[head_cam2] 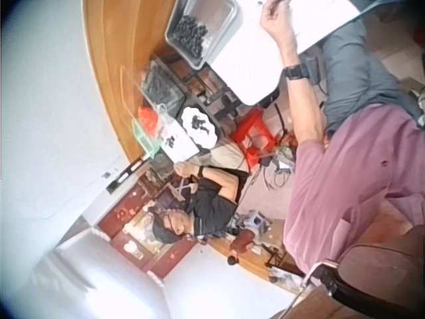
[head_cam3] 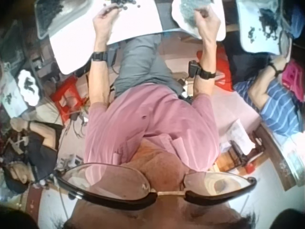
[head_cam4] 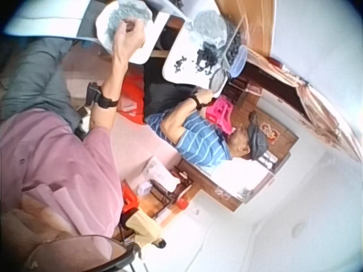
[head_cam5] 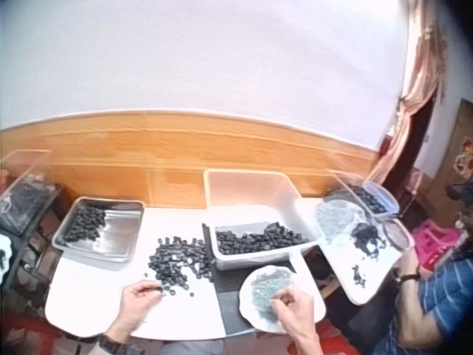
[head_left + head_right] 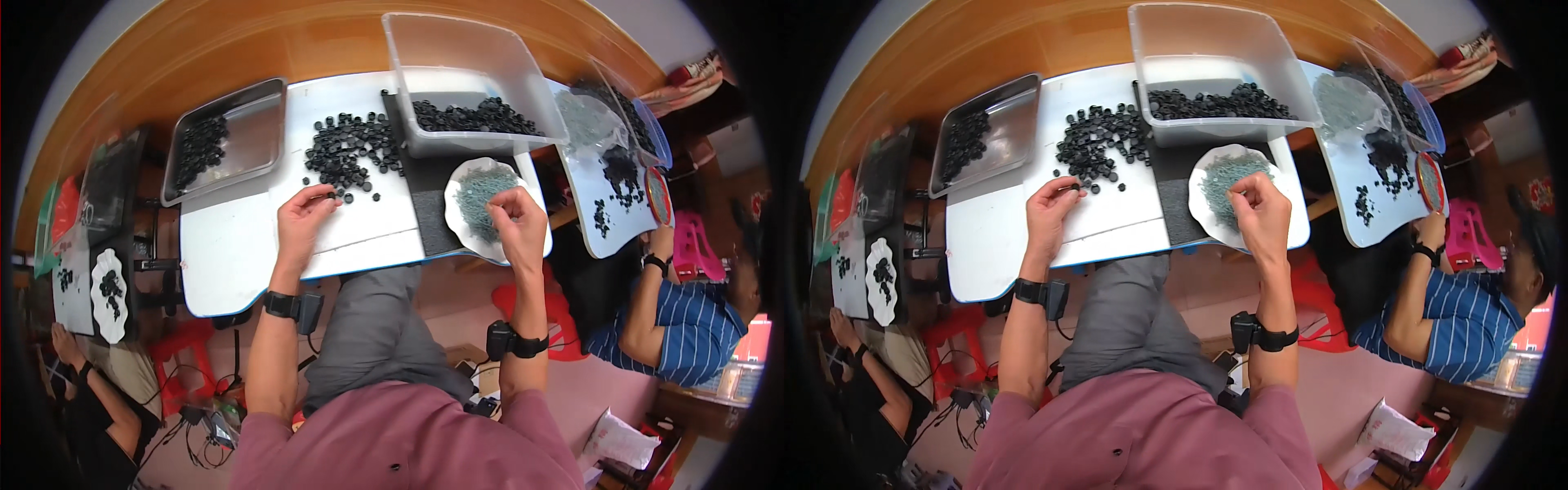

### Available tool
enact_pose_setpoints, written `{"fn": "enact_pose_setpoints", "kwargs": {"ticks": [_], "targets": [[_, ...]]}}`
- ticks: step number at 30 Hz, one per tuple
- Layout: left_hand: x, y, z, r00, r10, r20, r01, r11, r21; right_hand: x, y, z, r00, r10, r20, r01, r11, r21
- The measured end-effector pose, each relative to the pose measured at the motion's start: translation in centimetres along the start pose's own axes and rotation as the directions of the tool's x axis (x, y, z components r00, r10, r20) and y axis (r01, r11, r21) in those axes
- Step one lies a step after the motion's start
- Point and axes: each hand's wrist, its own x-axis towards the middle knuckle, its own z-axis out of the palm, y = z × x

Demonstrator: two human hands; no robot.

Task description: Manual assembly and inspection of small black plastic components by hand in a workshop setting.

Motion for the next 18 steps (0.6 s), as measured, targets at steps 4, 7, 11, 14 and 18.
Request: {"fn": "enact_pose_setpoints", "kwargs": {"ticks": [4,7,11,14,18], "targets": [[0.0,0.3,-0.1,1.0,-0.012,0.018,0.012,1.0,-0.018,-0.9,-4.4,5.6,0.992,-0.122,0.03,0.106,0.944,0.312],[0.0,0.0,-0.2,0.999,-0.016,0.034,0.017,1.0,-0.022,-1.1,-5.7,10.4,0.97,-0.217,0.112,0.171,0.931,0.323],[-0.2,0.2,-0.2,0.998,-0.006,0.064,0.009,0.998,-0.055,-0.6,-5.5,16.0,0.976,-0.038,0.214,-0.082,0.846,0.527],[-0.2,0.2,-0.4,0.998,-0.001,0.056,0.005,0.997,-0.075,-0.4,-5.5,17.8,0.967,0.01,0.255,-0.16,0.802,0.576],[-0.1,0.6,0.2,0.998,0.002,0.065,0.001,0.999,-0.035,-0.5,-4.3,19.2,0.968,0.004,0.252,-0.153,0.804,0.574]]}}
